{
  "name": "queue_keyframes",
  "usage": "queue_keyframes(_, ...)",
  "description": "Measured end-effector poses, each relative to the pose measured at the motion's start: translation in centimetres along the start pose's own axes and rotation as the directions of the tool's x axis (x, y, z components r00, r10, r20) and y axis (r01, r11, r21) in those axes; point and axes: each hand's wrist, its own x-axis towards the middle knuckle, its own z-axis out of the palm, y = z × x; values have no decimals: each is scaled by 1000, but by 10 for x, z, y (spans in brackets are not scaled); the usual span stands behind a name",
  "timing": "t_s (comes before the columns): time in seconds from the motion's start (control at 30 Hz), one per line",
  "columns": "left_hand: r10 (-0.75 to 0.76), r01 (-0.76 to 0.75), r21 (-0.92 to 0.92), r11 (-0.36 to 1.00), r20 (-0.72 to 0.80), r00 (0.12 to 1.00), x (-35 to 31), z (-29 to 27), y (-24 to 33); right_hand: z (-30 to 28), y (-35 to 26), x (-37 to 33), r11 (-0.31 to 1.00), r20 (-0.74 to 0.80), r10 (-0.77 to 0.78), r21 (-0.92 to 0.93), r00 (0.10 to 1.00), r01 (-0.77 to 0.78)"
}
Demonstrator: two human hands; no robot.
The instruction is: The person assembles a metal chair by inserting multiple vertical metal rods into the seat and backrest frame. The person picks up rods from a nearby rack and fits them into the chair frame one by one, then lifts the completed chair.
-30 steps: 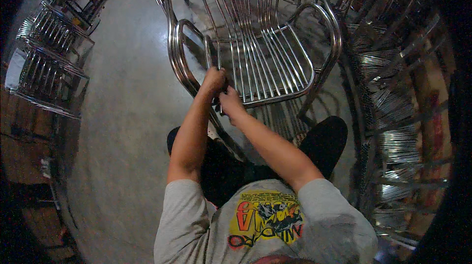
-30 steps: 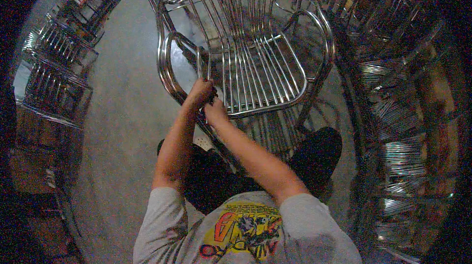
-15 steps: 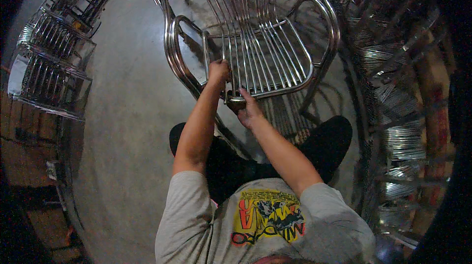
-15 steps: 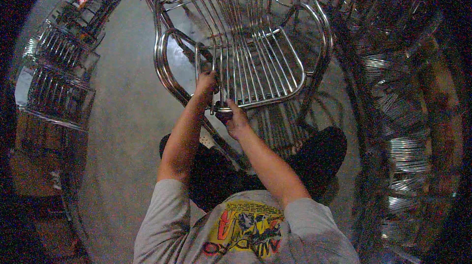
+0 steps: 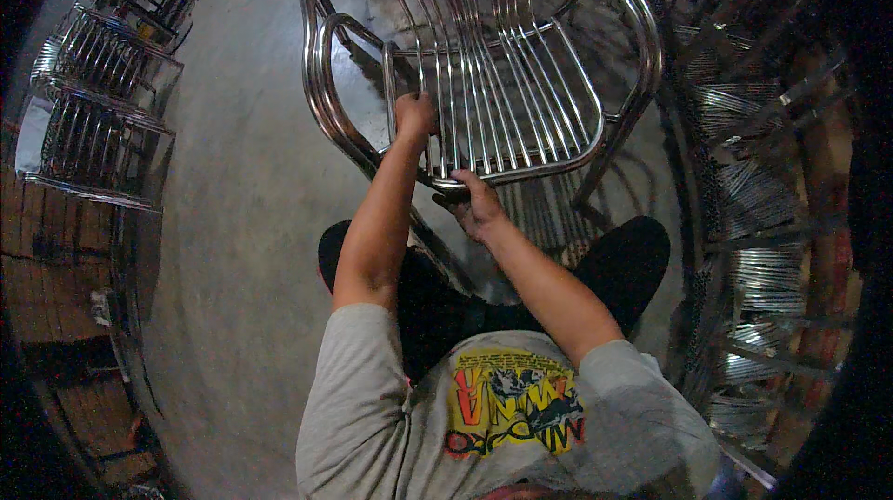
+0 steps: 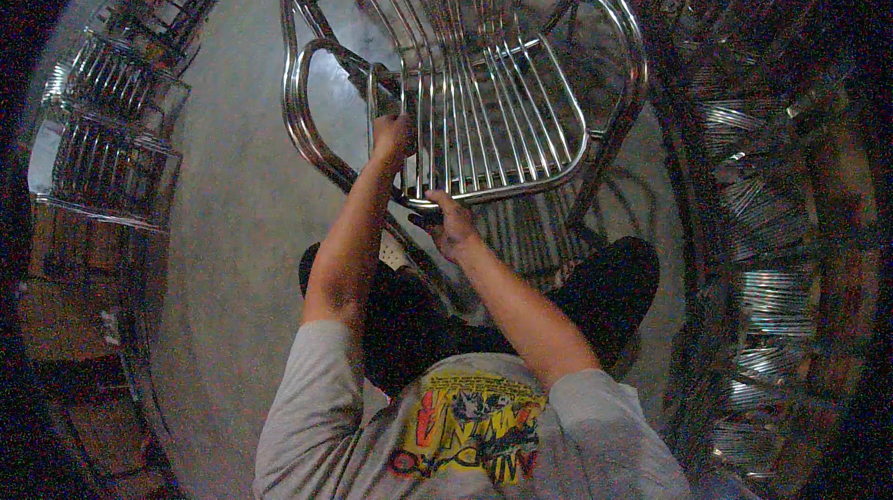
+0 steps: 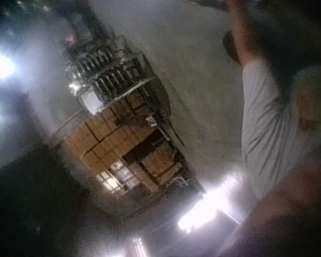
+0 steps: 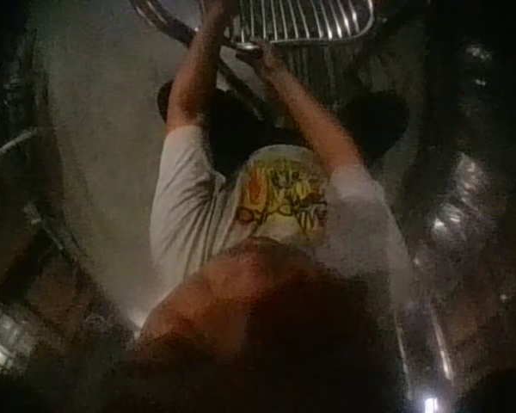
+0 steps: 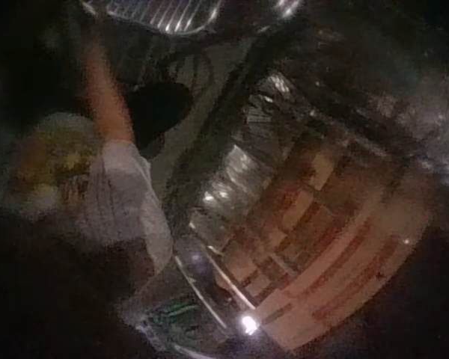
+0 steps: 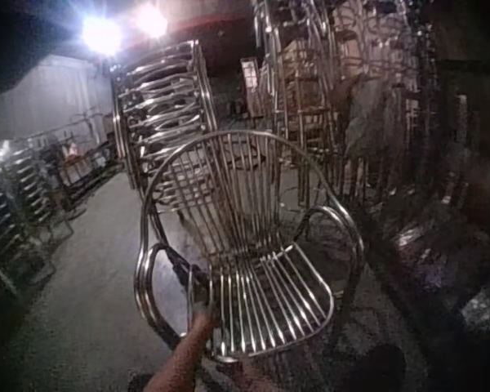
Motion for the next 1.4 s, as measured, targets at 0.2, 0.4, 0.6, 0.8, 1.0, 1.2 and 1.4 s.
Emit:
queue_keyframes(0.2, 150, -135, 230, 964, -51, 987, 16, 9, -14, -2, -3, -4, 998, -26, 47, 34, 999, -47)
queue_keyframes(0.4, -43, 44, -26, 999, 66, 997, 6, 8, -12, -12, -3, -4, 999, 22, 29, 17, 999, -30)
queue_keyframes(0.6, 17, -23, 217, 976, 28, 999, 0, 10, -24, -20, -1, 2, 996, -9, 88, 9, 996, -88)
queue_keyframes(0.8, 268, -449, 694, 562, 361, 893, -29, -48, 11, -39, -25, -22, 897, -82, 330, -284, 941, -339)
queue_keyframes(1.0, 777, -519, 759, 393, 28, 629, -54, -137, 89, -62, -242, -61, 145, 90, -659, -959, 747, 244)
queue_keyframes(1.2, 155, -139, 162, 977, -91, 984, 104, -166, 133, -42, -497, 73, -530, 351, -765, -820, 540, -218)
queue_keyframes(1.4, -355, 308, -219, 926, -229, 906, 126, -181, 176, -19, -538, 133, 217, -194, -664, -974, 722, -62)
